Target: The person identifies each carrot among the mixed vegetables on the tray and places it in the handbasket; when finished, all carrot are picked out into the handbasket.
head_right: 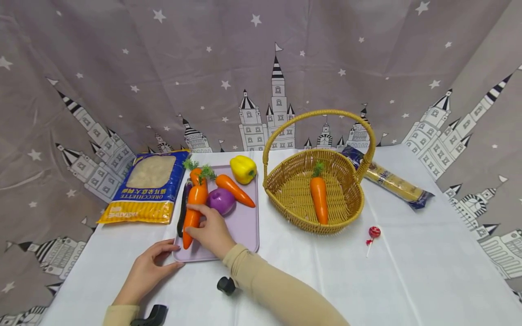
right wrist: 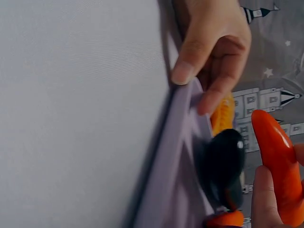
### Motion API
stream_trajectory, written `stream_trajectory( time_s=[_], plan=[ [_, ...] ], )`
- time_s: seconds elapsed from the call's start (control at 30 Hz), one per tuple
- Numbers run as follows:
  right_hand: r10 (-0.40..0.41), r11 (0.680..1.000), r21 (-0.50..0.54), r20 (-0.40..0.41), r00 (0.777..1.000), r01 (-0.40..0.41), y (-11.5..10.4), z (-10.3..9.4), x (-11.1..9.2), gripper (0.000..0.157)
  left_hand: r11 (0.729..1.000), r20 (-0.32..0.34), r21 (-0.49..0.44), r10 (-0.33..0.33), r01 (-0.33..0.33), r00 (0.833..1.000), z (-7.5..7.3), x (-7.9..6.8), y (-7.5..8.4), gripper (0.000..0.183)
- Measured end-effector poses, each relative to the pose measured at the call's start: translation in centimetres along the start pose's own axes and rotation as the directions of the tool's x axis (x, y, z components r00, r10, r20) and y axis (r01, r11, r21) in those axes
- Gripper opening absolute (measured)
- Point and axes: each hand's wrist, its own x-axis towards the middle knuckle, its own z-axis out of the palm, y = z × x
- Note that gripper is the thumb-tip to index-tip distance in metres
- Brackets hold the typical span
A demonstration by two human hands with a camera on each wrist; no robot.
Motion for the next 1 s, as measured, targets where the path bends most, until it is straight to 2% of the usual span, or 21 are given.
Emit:
stream_trajectory(
  time_s=[0.27,0.5,0.87,1.0],
  plan=[
    [-0.08,0.997,-0.008,0.002,0.997,0.08,-1.4,-1.4,-1.0,0.052,1.0,-0.014,0.007,0.024,-0.024,1.0,0.0,0.0,-0.1,0.041],
    [-0.138,0.99,0.002,0.023,0.99,0.138,-2.7,-2.7,-2.2,0.053,1.0,-0.008,-0.002,0.013,-0.013,1.0,0.0,0.1,0.0,0.041],
    [-0.136,0.987,0.086,0.032,0.99,0.133,-5.1,-5.8,-4.5,0.053,1.0,0.004,0.001,-0.018,0.018,1.0,-0.1,0.0,0.1,0.043],
    [-0.159,0.981,0.113,0.011,0.987,0.157,-5.7,-7.2,-5.3,0.055,1.0,0.005,-0.005,-0.019,0.019,1.0,-0.1,0.0,0.0,0.043]
  ],
)
